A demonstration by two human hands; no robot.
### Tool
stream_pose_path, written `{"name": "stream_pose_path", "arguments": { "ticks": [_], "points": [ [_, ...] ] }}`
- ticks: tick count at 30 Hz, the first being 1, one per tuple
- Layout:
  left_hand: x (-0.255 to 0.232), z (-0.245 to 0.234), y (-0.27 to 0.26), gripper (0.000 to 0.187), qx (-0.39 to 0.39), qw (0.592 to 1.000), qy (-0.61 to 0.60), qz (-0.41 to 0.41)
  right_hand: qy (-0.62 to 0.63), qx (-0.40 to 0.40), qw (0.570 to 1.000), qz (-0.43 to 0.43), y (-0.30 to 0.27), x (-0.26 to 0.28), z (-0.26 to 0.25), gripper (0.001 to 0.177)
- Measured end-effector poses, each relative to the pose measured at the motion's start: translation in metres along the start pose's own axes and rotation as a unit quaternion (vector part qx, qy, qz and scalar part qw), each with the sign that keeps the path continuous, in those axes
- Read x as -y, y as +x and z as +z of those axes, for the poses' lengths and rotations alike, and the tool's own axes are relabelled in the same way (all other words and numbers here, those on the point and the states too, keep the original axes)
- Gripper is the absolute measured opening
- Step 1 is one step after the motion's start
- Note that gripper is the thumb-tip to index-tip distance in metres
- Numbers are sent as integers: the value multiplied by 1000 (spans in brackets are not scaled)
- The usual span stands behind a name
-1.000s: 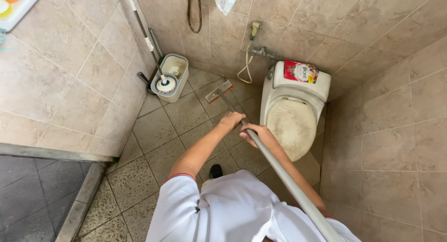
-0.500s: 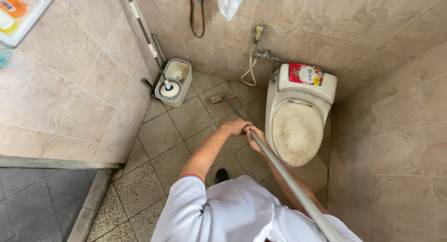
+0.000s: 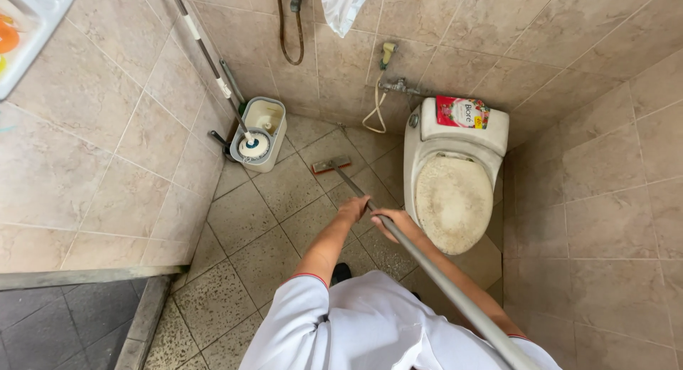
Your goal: Scrubbing the bathroom floor around the toilet using a long-handled brush
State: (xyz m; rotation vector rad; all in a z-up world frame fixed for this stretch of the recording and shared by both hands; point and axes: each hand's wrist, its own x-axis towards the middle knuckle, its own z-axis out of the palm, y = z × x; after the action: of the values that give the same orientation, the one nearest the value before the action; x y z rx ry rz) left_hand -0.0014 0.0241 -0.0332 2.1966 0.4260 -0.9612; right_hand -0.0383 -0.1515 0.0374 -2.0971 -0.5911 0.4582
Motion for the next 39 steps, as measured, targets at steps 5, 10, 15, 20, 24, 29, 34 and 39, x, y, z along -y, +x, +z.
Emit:
{"name": "stream_pose_path", "arguments": {
  "ticks": [5,10,15,20,24,29,34,39],
  "points": [
    [29,10,49,49,-43,984,58,163,22,-27,999,-20,26,-36,31,27],
    [33,-5,32,51,-55,975,64,207,49,-30,997,-60,28,-3,26,21],
    [6,-40,-51,44,68,944,233,224,72,2,997,-26,3,9,22,21],
    [19,-37,-1,37,38,947,158,279,56,-10,998,-6,27,8,24,15],
    [15,-32,17,51,-20,985,19,169,50,-16,999,-8,57,7,14,13],
    [-8,-36,0,43,-29,993,-5,116,49,4,999,13,50,6,-4,11],
    [-10,-45,52,25,-38,957,163,235,48,26,998,26,85,-9,-23,12],
    [-19,-50,100,53,-51,968,156,190,30,34,999,-5,114,-31,-36,9]
  ]
}}
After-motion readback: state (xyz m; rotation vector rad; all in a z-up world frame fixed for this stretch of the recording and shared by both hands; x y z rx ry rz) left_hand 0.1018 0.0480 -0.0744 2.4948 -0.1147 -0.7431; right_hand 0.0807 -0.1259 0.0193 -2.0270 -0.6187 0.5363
